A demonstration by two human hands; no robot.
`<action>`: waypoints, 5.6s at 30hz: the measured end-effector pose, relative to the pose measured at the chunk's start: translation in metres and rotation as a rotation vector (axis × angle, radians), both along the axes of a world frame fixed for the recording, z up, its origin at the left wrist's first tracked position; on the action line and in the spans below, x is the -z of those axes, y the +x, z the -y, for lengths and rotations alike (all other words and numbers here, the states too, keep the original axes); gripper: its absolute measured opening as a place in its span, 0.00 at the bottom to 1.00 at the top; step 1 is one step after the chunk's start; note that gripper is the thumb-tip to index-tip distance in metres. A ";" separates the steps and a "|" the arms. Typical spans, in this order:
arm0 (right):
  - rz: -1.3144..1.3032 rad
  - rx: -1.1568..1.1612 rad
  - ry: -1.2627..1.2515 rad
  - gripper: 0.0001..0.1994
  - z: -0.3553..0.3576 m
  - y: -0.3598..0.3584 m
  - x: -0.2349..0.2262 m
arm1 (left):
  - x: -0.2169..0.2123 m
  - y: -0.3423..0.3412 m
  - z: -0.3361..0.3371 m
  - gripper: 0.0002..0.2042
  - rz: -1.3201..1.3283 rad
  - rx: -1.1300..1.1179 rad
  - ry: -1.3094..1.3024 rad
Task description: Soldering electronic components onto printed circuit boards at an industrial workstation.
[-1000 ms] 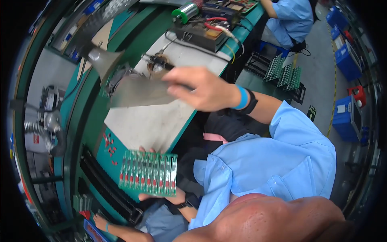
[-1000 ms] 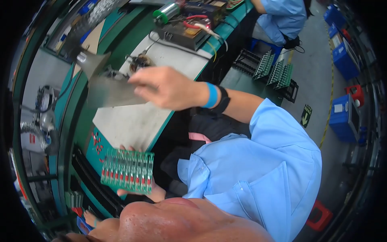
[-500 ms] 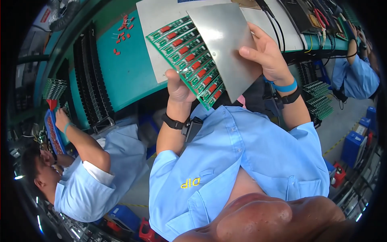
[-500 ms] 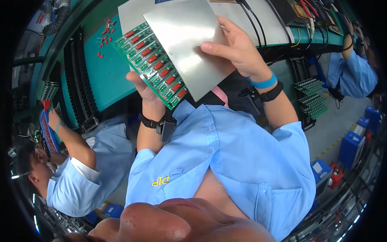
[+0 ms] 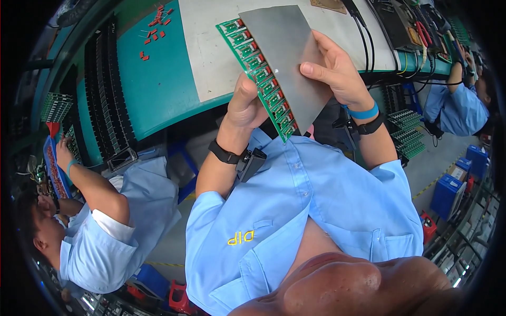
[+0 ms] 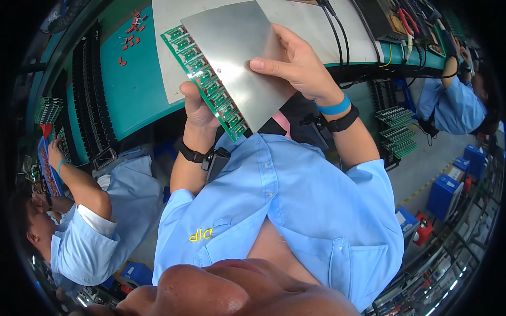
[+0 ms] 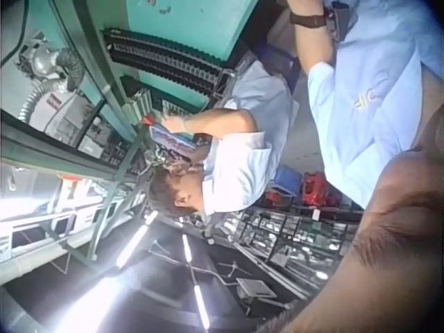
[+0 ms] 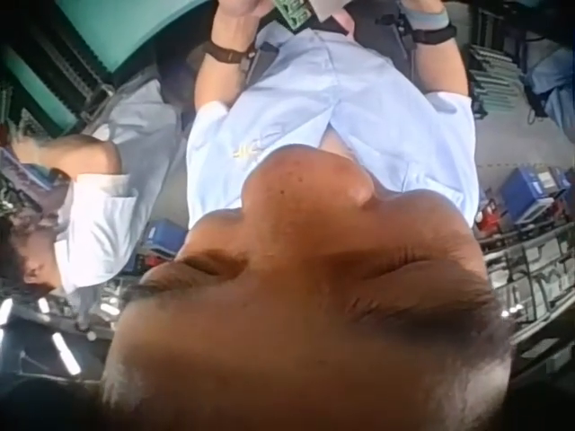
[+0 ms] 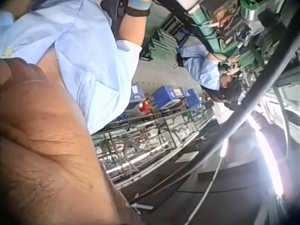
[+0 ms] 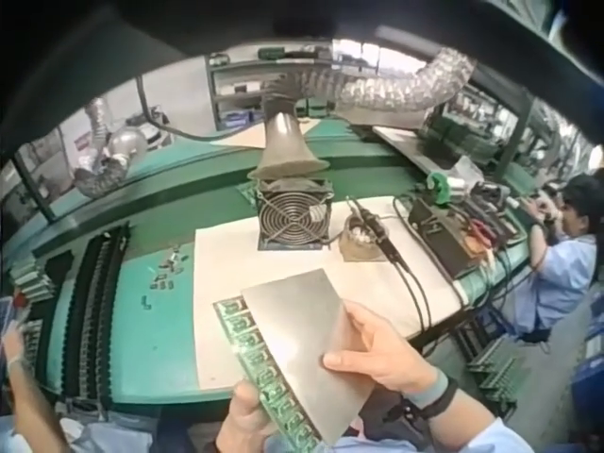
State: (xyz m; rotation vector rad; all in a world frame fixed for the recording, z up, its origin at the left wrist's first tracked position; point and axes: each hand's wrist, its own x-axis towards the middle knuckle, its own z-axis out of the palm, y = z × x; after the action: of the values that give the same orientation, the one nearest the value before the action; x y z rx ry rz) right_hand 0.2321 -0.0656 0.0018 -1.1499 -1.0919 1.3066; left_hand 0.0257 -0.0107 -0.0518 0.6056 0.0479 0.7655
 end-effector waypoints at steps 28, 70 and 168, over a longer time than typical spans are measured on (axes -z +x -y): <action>-0.154 0.044 -0.081 0.38 -0.001 -0.005 -0.021 | -0.005 0.003 -0.001 0.48 -0.009 0.034 0.078; 0.032 0.006 0.034 0.40 0.011 0.008 -0.004 | -0.011 0.009 0.005 0.50 -0.056 0.063 0.075; 0.823 0.430 0.837 0.23 -0.008 0.033 0.035 | -0.079 0.092 -0.355 0.17 -1.192 -0.720 1.551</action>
State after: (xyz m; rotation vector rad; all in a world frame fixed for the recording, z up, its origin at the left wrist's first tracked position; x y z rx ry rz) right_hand 0.2646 -0.0574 -0.0334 -1.1576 -1.6266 -0.0602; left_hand 0.1178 0.3444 0.0267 2.5720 0.8625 0.9260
